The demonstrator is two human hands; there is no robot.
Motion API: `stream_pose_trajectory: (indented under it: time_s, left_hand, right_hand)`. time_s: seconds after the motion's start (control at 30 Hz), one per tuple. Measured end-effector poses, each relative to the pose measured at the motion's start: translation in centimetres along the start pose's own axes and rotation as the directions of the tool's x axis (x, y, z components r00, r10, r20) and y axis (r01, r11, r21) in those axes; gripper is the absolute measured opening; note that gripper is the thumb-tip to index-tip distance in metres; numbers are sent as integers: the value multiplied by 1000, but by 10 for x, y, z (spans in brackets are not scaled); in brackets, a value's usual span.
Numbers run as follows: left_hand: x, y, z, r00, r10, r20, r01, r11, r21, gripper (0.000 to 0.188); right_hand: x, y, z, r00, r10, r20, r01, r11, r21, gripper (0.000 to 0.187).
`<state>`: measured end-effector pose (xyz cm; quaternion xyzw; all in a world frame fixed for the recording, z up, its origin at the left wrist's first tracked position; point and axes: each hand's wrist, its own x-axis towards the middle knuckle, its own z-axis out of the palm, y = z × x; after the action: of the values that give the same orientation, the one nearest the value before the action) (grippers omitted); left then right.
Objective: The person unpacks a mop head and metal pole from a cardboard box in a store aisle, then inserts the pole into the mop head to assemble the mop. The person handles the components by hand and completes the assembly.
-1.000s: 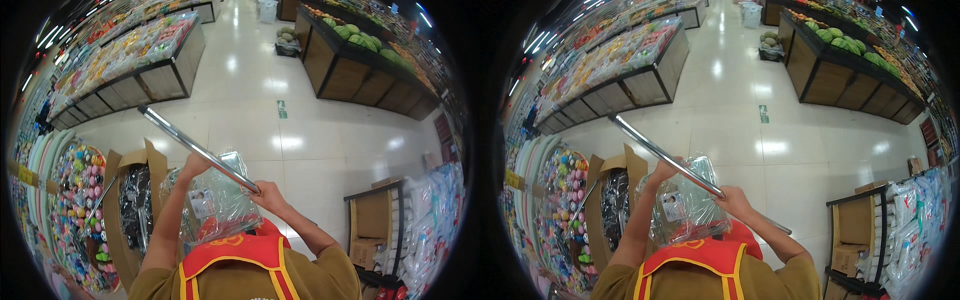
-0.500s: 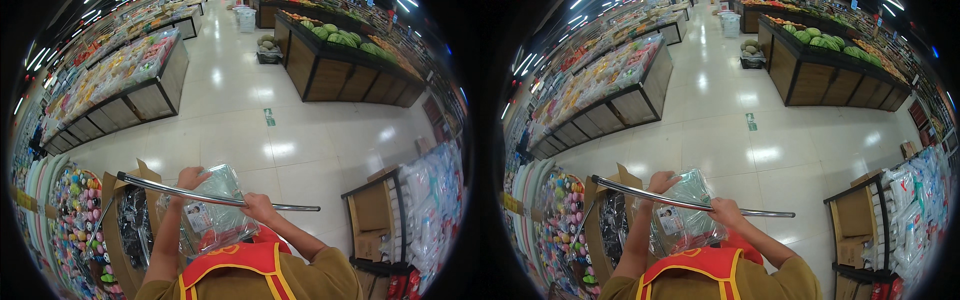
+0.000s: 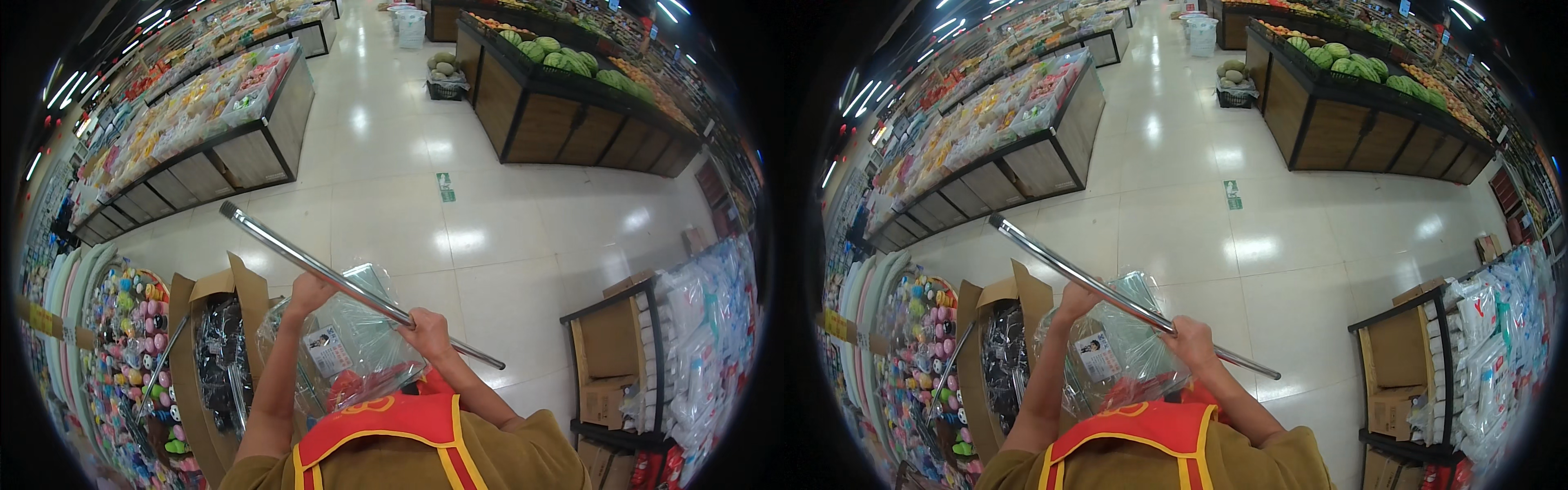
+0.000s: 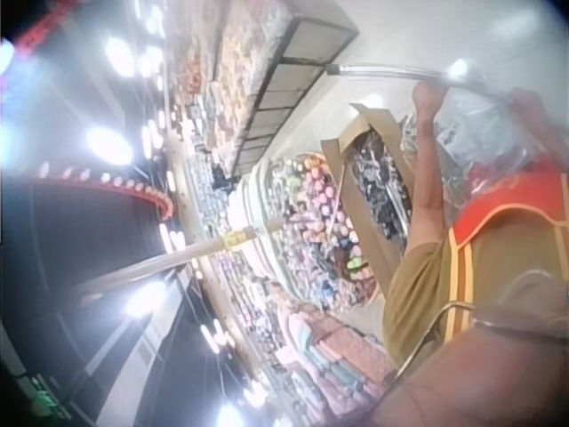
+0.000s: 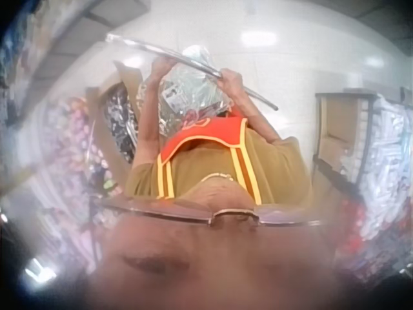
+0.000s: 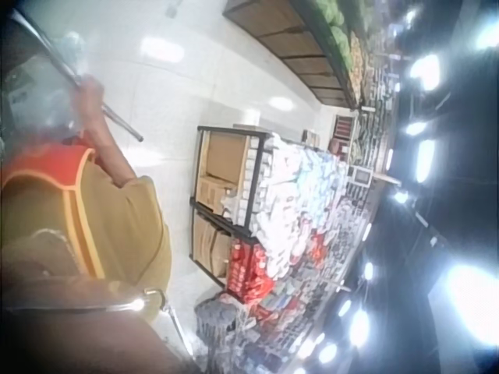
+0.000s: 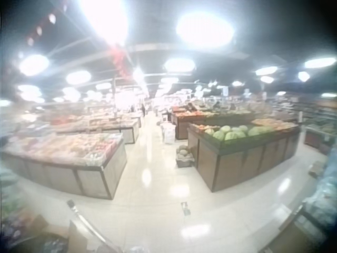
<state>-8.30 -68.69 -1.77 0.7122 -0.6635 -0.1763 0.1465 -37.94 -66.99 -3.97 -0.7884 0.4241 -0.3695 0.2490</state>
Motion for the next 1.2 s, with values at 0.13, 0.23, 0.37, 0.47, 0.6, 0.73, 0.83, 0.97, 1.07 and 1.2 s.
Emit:
stream_pose_trajectory:
  time_s: [0.13, 0.23, 0.37, 0.47, 0.6, 0.73, 0.83, 0.97, 1.07, 1.2]
  left_hand:
    - [-4, 0, 1, 998, 21, -61, -21, 1000, 3, 54]
    - [-3, -1, 0, 999, 10, -32, -8, 999, 42, 57]
    - [-1, 3, -3, 997, 40, -61, -35, 995, 88, 58]
    - [-1, 5, -3, 997, 26, -78, -18, 994, 105, 58]
    - [-13, -2, -7, 990, 33, -140, -28, 999, 34, 56]
    - [-26, -4, -19, 992, -126, -22, 125, 990, -59, 62]
    - [-19, -21, -15, 993, -71, -97, 71, 997, -3, 66]
    - [-12, -14, -11, 992, -108, -66, 113, 991, 71, 75]
    - [-9, -5, -21, 991, -133, -8, 133, 988, 78, 80]
    - [-5, -3, -20, 989, -148, -14, 148, 987, 56, 81]
  right_hand:
    - [-1, 11, 7, 999, 27, 19, -27, 1000, 3, 34]
    - [-1, 16, 13, 999, 40, 22, -40, 999, 6, 34]
    - [2, 20, 13, 995, 80, 65, -79, 997, -13, 34]
    - [2, 24, 13, 992, 95, 80, -91, 995, -45, 31]
    - [7, 18, 11, 978, 162, 133, -162, 987, -12, 25]
    - [16, 122, -36, 981, 162, -107, -188, 929, -318, 15]
    - [22, 118, -111, 892, 431, -136, -450, 873, -186, 20]
    - [25, 82, -97, 875, 472, 108, -483, 867, 120, 19]
    - [18, 50, -64, 868, 415, 273, -480, 842, 247, 16]
    - [32, 17, -40, 907, 249, 340, -355, 886, 299, 14]
